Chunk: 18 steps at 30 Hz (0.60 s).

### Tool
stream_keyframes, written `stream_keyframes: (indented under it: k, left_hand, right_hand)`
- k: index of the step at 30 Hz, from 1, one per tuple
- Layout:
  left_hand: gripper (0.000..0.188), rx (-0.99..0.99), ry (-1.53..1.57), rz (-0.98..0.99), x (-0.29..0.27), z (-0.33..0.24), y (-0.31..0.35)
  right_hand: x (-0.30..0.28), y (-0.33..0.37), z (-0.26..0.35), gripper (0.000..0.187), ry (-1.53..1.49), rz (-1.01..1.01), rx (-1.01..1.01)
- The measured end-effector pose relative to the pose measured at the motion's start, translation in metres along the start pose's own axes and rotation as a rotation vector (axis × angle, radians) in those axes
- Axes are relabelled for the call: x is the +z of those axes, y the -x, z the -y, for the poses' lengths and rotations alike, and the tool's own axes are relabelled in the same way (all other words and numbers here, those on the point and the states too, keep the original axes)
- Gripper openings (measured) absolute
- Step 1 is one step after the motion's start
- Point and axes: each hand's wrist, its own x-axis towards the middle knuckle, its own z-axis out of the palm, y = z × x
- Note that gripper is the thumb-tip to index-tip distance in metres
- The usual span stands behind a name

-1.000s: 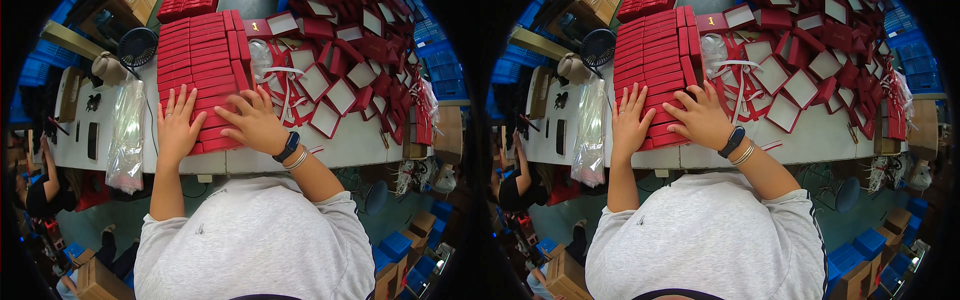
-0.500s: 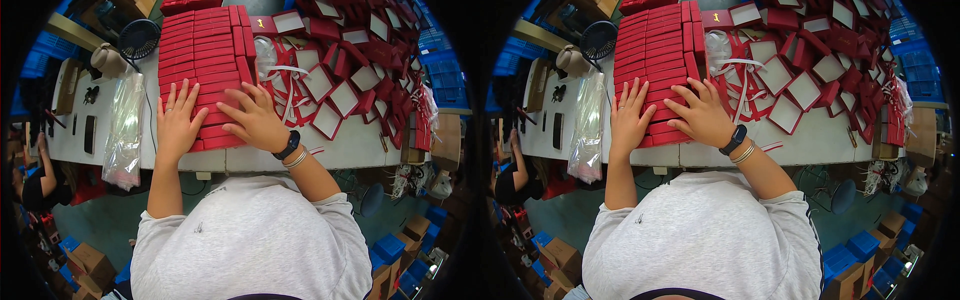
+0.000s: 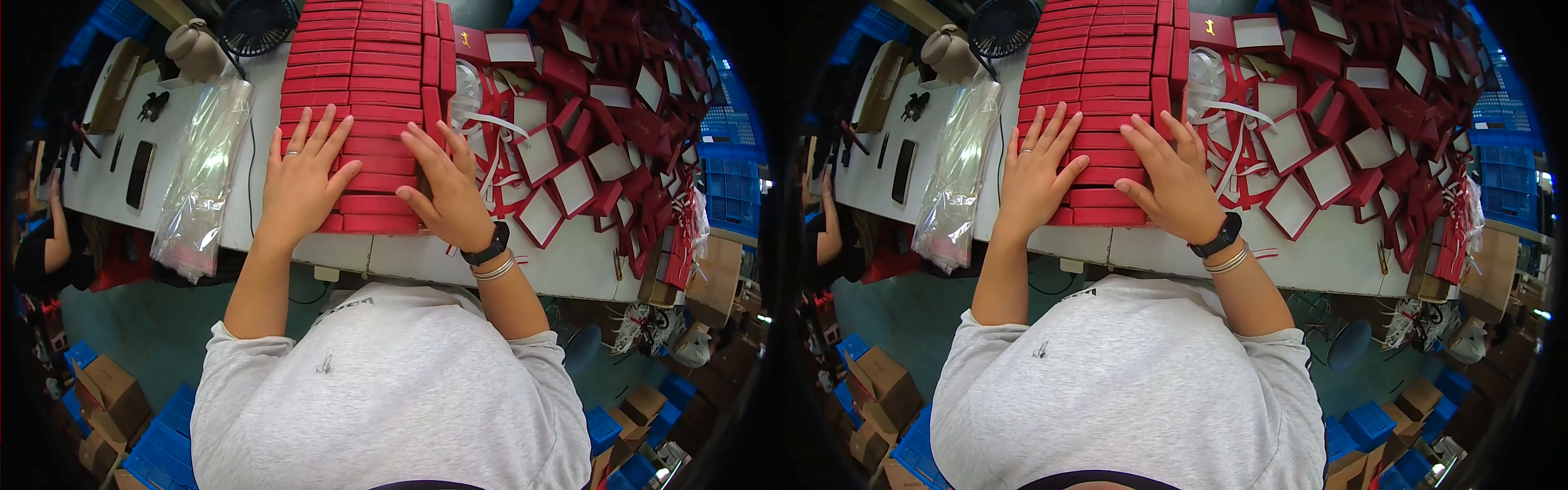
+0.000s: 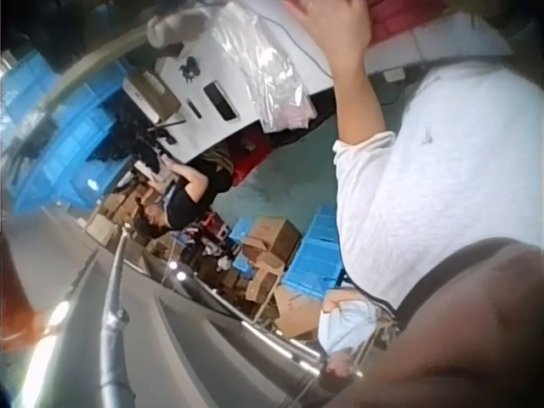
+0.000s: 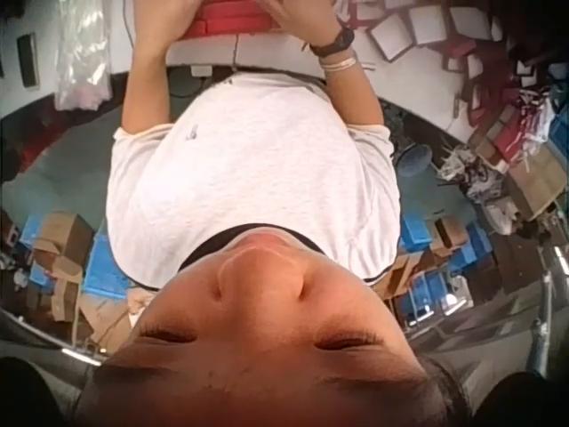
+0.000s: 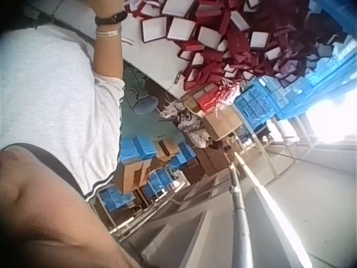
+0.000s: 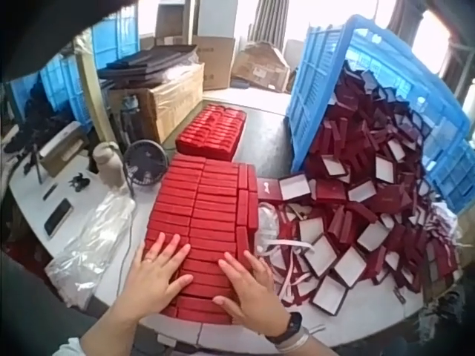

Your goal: Folding and applying ribbons to jewelry boxes on a production line.

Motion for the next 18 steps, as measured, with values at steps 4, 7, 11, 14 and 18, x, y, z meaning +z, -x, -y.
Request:
stream_keyframes:
  k: [4,7,11,14,18]
  left_hand:
    - [0.054,0.006,-0.010,-0.011,0.001,-0.001,0.000]
    - [0.054,0.009,-0.025,-0.013,0.001,0.000,0.000]
    - [0.054,0.012,-0.040,-0.015,-0.001,-0.001,-0.001]
    - [0.054,0.006,-0.038,-0.011,-0.001,-0.001,0.000]
    - [0.054,0.012,-0.037,-0.019,-0.001,-0.002,-0.001]
  right_hand:
    - [0.004,-0.007,0.000,0.063,-0.050,-0.001,0.067]
    - [0.009,-0.008,0.001,0.065,0.002,0.036,0.040]
    - [0.007,-0.009,0.002,0.063,0.039,0.056,0.036]
    - [0.001,-0.014,0.002,0.060,0.095,0.099,-0.027]
    - [0.001,-0.020,-0.005,0.058,0.050,0.138,-0.121]
